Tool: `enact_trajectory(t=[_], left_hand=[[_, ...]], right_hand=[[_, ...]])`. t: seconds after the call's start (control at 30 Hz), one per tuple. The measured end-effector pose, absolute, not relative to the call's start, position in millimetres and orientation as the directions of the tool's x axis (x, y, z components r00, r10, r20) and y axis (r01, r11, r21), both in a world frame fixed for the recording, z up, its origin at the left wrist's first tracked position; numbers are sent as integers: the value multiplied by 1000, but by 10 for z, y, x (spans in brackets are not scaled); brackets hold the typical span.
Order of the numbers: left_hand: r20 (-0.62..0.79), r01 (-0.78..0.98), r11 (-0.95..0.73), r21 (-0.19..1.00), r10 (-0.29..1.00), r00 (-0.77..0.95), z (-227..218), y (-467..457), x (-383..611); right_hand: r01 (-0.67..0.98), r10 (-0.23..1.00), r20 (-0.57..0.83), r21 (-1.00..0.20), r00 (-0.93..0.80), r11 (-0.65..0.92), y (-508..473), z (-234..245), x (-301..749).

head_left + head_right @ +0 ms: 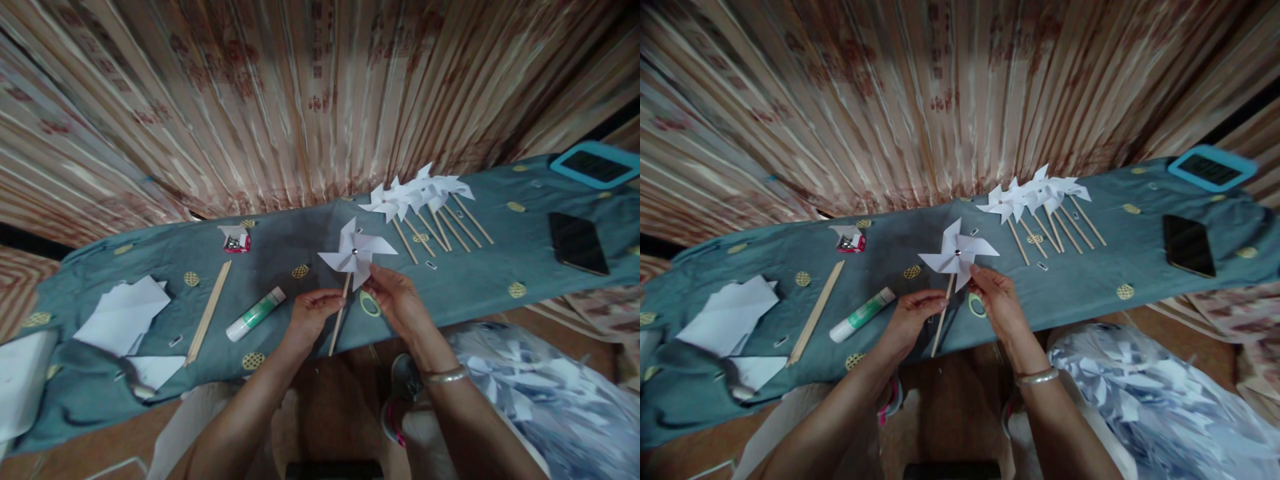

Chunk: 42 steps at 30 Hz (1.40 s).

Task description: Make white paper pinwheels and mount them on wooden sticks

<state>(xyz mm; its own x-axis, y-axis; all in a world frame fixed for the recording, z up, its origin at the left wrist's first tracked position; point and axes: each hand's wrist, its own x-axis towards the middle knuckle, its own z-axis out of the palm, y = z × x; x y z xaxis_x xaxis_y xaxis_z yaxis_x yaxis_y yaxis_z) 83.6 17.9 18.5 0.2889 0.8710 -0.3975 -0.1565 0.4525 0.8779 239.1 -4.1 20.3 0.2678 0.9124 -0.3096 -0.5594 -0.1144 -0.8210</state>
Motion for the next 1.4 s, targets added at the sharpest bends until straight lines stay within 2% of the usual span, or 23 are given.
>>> enact_trajectory(t=[0.43,0.83,1.13,1.4], left_hand=[[-388,-134,441,888,872,297,197,168,841],[-395,-150,450,880,870,295,170,170,849],[-393,-136,447,884,869,301,198,164,834],[-432,-73,496,865,812,393,246,139,816]], right_hand=[[-568,911,-306,-817,277,-102,-34,207,2390],[-603,896,-367,-783,250,-152,-11,246,2348],[-573,933,-281,-812,223,-108,-12,223,2386],[-600,960,-244,-792,139,-115,45,412,2486]])
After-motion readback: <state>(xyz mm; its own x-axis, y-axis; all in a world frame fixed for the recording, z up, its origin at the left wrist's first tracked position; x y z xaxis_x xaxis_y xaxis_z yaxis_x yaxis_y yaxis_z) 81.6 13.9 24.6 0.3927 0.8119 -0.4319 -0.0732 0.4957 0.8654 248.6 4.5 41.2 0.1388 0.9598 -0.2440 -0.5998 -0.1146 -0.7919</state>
